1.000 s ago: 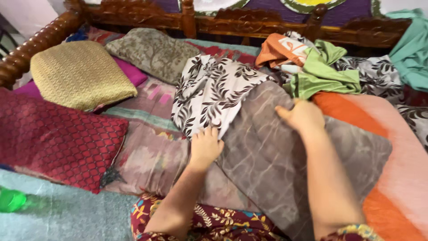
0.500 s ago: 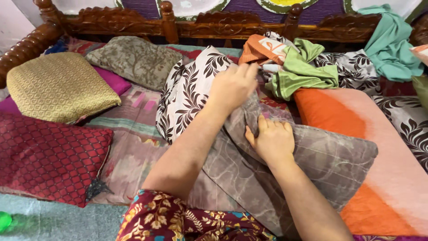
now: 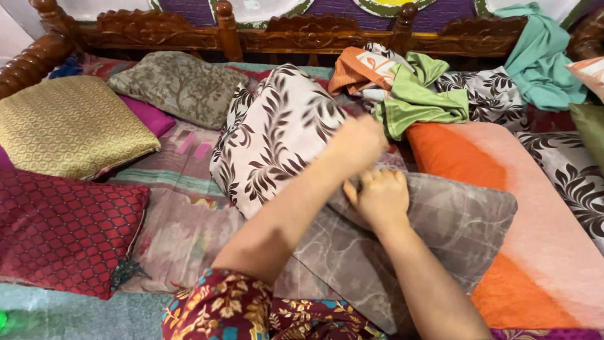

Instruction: The person folds an orange and pink textile into a compact rectangle and places it aside. Then, the person folds a brown patterned textile and a white textile with black leaf patterns, stacking them on the bed.

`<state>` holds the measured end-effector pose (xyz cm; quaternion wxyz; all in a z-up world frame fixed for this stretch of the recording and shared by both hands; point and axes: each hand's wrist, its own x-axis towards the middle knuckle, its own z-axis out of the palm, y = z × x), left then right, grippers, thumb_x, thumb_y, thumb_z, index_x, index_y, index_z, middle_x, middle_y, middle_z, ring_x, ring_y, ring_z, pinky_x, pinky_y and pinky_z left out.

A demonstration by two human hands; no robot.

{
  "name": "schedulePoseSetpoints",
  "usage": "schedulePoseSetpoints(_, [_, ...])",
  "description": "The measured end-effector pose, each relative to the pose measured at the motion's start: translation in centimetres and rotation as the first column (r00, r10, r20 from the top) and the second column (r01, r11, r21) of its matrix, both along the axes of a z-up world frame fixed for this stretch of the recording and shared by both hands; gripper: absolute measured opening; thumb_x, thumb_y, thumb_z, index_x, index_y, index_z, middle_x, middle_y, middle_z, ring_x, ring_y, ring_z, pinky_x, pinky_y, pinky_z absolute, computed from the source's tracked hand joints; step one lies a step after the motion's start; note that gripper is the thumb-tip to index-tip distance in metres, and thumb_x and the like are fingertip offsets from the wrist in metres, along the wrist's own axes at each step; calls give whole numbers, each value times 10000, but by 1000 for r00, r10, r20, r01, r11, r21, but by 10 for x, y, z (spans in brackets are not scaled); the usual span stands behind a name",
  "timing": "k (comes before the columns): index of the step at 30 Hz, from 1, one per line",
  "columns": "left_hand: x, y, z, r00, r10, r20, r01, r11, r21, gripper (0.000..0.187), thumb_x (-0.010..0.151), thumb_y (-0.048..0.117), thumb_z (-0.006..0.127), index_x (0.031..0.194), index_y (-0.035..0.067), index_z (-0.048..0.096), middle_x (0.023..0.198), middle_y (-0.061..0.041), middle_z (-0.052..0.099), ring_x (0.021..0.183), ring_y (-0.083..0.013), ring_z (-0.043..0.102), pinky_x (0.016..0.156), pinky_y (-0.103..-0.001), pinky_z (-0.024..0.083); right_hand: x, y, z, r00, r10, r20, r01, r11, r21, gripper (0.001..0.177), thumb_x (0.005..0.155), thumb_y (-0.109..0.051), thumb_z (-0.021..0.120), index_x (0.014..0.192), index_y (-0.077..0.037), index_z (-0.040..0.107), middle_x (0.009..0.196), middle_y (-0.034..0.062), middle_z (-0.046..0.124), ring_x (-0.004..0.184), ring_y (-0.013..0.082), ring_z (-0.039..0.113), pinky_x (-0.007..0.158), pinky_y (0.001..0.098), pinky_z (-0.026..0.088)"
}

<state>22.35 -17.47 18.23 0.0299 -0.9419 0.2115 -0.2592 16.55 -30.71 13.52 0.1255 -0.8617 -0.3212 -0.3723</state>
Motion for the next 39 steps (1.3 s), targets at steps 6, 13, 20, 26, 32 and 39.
schedulePoseSetpoints(6, [-52,-23,-47,997,-63,-43,38,898,-437,228,823,217,671,1024,115,702,1059,-84,653,1043,-305,639,853,-447,556,93,-13,-63,911,-284,-298,176,924,-340,441,952,-467,531,1166,-128,713,1112,124,732,1066,315,696,922,497,492])
schedulePoseSetpoints(13, [-127,92,-129,813,514,-275,-577,777,-253,221,882,136,641,1096,99,604,1121,-106,626,1091,-326,619,897,-469,532,135,-4,-78,651,-510,-562,301,853,-426,728,982,-652,457,1357,-43,590,1370,184,620,1221,341,614,1012,517,434])
schedulePoseSetpoints(20, [-202,116,-186,485,607,-630,-860,461,-218,483,856,398,700,1137,22,586,1137,-180,656,1032,-364,678,851,-461,572,143,-9,-134,931,-254,-262,212,961,-178,501,1025,-409,552,1415,-96,585,1418,123,612,1344,322,569,1122,506,435])
schedulePoseSetpoints(26, [-189,114,-194,476,431,-767,-842,475,-256,340,928,332,604,1085,43,691,1135,-222,722,1093,-398,686,955,-495,540,61,19,-92,868,-215,-447,80,950,-301,669,1037,-499,504,1491,-17,407,1608,241,343,1496,425,289,1190,648,233])
schedulePoseSetpoints(32, [-187,117,-204,631,340,-697,-765,419,-489,326,906,291,604,1044,1,658,1076,-261,702,1053,-450,655,945,-523,501,-101,28,-39,765,-367,-529,-222,621,-752,812,935,-533,531,1465,26,273,1476,272,287,1302,469,298,1004,644,337])
schedulePoseSetpoints(39, [-178,112,-203,823,269,-501,-567,316,-761,384,889,279,666,1135,-14,643,1133,-249,700,1095,-426,643,959,-470,508,-17,4,-79,822,2,-569,-257,894,-368,220,762,-190,669,969,-117,656,862,186,747,778,411,728,723,523,588])
